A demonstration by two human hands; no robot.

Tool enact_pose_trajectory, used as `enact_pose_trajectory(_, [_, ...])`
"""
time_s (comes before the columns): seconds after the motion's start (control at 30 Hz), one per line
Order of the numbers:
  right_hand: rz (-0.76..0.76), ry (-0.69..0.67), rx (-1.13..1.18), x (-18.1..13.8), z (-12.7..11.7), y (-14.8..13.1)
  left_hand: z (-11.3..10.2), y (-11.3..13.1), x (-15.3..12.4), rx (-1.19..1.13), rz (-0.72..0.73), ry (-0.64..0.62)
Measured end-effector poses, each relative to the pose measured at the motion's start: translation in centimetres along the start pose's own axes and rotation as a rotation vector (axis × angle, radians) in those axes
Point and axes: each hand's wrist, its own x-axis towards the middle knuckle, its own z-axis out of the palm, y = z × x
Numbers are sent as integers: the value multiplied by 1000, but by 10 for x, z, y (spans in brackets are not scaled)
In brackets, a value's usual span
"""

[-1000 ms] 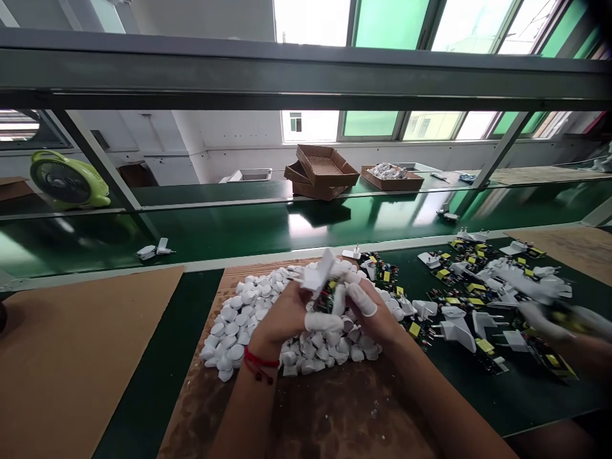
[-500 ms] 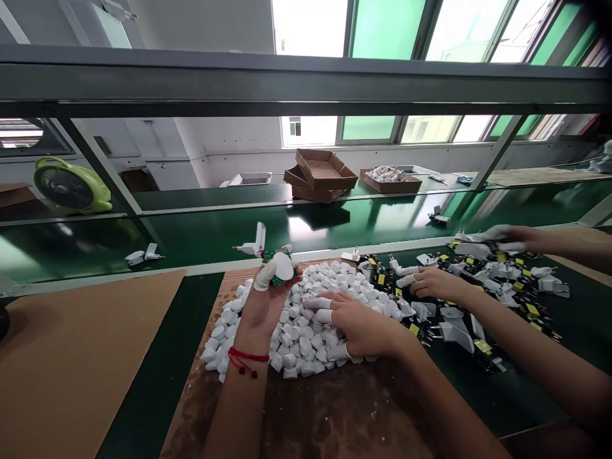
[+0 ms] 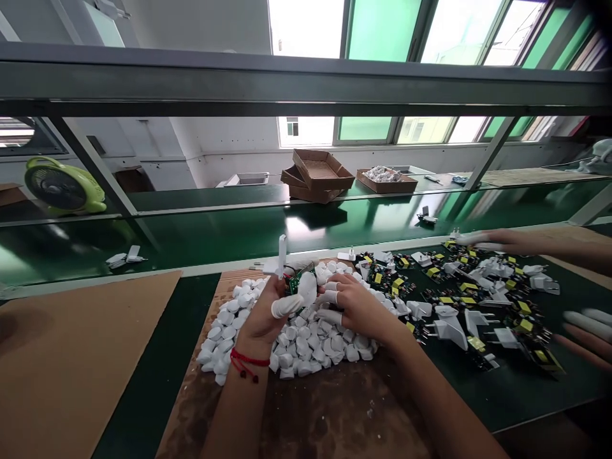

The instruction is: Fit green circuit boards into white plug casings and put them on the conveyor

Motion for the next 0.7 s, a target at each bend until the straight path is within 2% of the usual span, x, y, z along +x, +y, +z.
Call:
enact_pose_trajectory(0.13, [2, -76, -4, -3, -4, 1, -2, 0, 0, 28, -14, 5])
enact_pose_trajectory(0.3, [-28, -128, 10, -7, -8, 3, 11, 6, 2, 107, 11, -122])
enact_pose_trajectory(0.53, [-56, -63, 57, -4, -4, -1, 18, 9, 5, 163, 20, -198])
enact_pose_trajectory(0.7, [-5, -22, 92, -5, -4, -2, 11, 9, 5, 210, 25, -348])
